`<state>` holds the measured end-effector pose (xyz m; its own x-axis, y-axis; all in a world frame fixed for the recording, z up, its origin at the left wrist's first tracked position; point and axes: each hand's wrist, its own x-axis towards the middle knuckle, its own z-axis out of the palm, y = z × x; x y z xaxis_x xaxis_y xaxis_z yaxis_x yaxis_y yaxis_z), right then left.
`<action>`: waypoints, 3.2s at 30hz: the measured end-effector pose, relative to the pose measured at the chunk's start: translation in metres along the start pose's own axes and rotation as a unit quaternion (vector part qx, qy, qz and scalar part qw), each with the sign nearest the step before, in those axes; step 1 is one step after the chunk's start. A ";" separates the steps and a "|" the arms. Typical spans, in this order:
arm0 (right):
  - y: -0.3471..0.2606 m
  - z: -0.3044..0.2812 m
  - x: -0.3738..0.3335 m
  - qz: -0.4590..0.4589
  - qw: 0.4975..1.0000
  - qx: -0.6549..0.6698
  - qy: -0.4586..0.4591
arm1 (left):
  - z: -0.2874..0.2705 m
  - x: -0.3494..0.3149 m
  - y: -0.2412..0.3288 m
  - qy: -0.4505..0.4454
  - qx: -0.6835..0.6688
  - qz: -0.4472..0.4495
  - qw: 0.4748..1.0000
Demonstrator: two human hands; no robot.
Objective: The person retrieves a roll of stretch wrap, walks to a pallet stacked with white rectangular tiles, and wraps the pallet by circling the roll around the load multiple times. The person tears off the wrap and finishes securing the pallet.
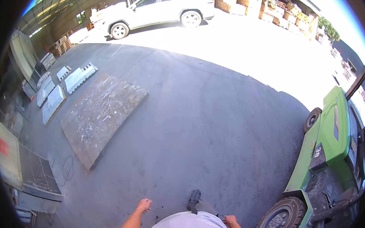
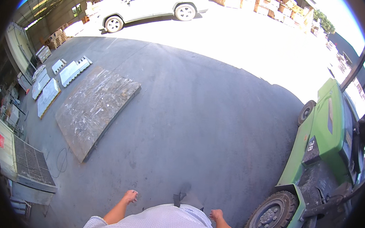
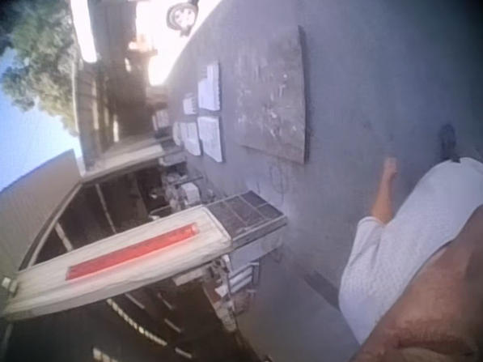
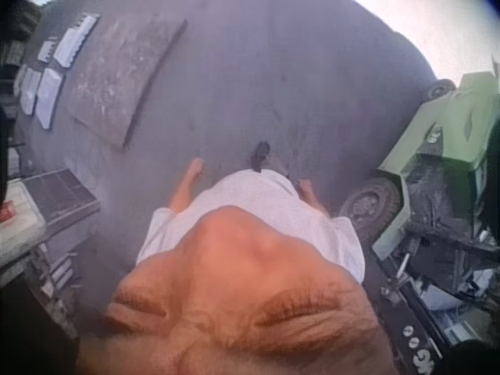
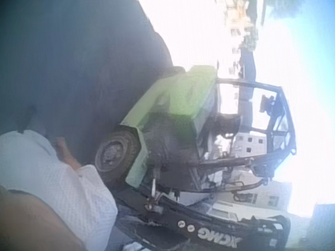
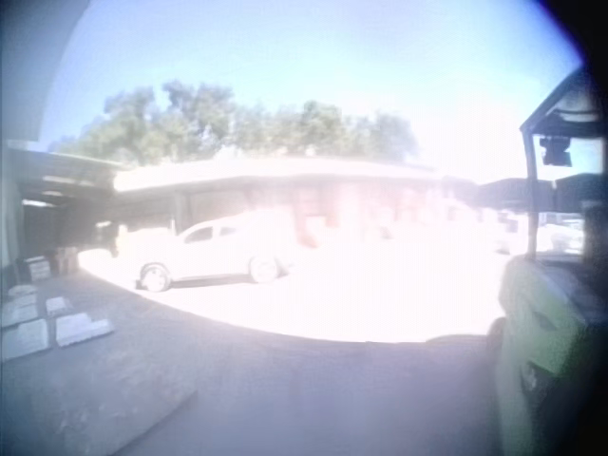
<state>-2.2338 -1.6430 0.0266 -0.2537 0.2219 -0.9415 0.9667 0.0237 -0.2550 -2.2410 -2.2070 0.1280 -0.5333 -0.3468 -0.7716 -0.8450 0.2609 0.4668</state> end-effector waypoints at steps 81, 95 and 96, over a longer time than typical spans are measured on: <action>-2.462 1.795 0.031 -0.488 0.733 -0.405 -0.246 | -1.208 1.497 1.175 0.025 -0.278 -0.197 0.940; -2.459 1.985 0.158 -0.355 0.316 -0.862 -0.178 | -1.713 1.742 1.265 0.248 -0.394 -0.183 0.866; -2.482 2.022 0.166 -0.391 0.230 -0.871 -0.187 | -1.723 1.753 1.266 0.211 -0.386 -0.226 0.869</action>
<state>-4.7449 -3.6360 0.0570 -0.0424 -0.6060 -0.7943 -0.9165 0.3401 -0.2106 -4.3136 -4.0369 0.1107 0.0303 -0.5990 -0.8001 -0.6592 -0.6137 0.4345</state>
